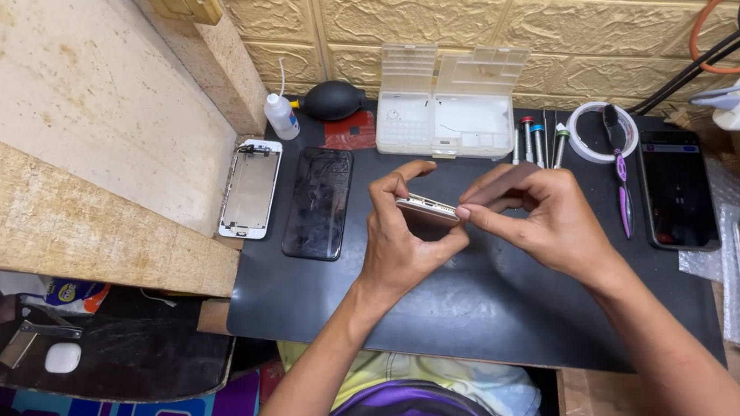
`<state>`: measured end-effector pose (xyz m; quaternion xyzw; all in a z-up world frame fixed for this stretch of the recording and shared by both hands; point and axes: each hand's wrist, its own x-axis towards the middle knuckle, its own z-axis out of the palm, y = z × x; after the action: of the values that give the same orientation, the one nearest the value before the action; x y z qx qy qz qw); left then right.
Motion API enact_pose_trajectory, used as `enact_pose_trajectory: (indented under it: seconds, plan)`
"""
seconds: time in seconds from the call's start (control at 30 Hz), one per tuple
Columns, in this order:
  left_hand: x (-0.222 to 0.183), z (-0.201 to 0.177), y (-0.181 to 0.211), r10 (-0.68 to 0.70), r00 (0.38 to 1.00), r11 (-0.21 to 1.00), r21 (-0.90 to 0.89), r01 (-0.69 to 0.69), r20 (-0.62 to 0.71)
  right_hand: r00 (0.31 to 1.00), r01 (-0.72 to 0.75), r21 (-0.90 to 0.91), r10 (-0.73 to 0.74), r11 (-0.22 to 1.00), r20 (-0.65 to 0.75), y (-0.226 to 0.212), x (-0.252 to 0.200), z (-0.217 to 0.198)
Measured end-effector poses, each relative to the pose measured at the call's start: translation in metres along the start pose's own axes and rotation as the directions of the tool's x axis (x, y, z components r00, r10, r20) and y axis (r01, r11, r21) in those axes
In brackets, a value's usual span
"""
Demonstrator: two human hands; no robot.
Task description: Repairing a mobile phone by manipulating internal components with a precision screwdriver.
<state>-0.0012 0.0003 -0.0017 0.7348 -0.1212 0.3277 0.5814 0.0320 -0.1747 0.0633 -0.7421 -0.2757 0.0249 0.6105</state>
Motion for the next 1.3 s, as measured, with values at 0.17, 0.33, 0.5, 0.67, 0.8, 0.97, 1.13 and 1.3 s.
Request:
enact_pose_trajectory:
  seconds: [0.17, 0.33, 0.5, 0.67, 0.8, 0.97, 1.13, 1.3]
  plan:
    - [-0.001, 0.000, -0.005, 0.012, 1.000, 1.000, -0.022, -0.011, 0.024, 0.999, 0.023, -0.046, -0.025, 0.999, -0.043, -0.003, -0.005, 0.006]
    - [-0.002, 0.000, -0.006, 0.019, 0.999, 1.000, -0.023, -0.018, 0.029, 0.996, 0.022, -0.066, -0.028, 0.998, -0.086, 0.003, -0.009, 0.009]
    - [0.000, 0.000, -0.006, 0.010, 0.999, 1.000, -0.027, -0.009, 0.039, 0.988, 0.060, -0.101, -0.073, 0.993, -0.133, -0.003, -0.010, 0.014]
    - [0.000, 0.000, -0.006, 0.010, 0.999, 1.000, -0.030, -0.009, 0.049, 0.986, 0.080, -0.117, -0.097, 0.990, -0.139, -0.002, -0.011, 0.015]
    - [0.001, -0.001, -0.005, 0.004, 0.998, 1.000, -0.027, -0.003, 0.059, 0.986, 0.106, -0.123, -0.121, 0.987, -0.119, -0.006, -0.009, 0.014]
    - [0.003, -0.002, -0.003, -0.001, 0.997, 1.000, -0.026, 0.003, 0.073, 0.979, 0.163, -0.161, -0.180, 0.973, -0.095, -0.009, -0.007, 0.012]
    - [0.003, -0.002, -0.003, -0.003, 0.997, 1.000, -0.028, 0.005, 0.081, 0.970, 0.209, -0.206, -0.230, 0.956, -0.083, -0.011, -0.007, 0.012]
    - [0.003, -0.004, -0.004, -0.001, 0.996, 1.000, -0.023, 0.003, 0.094, 0.961, 0.251, -0.248, -0.271, 0.936, -0.049, -0.014, -0.005, 0.011]
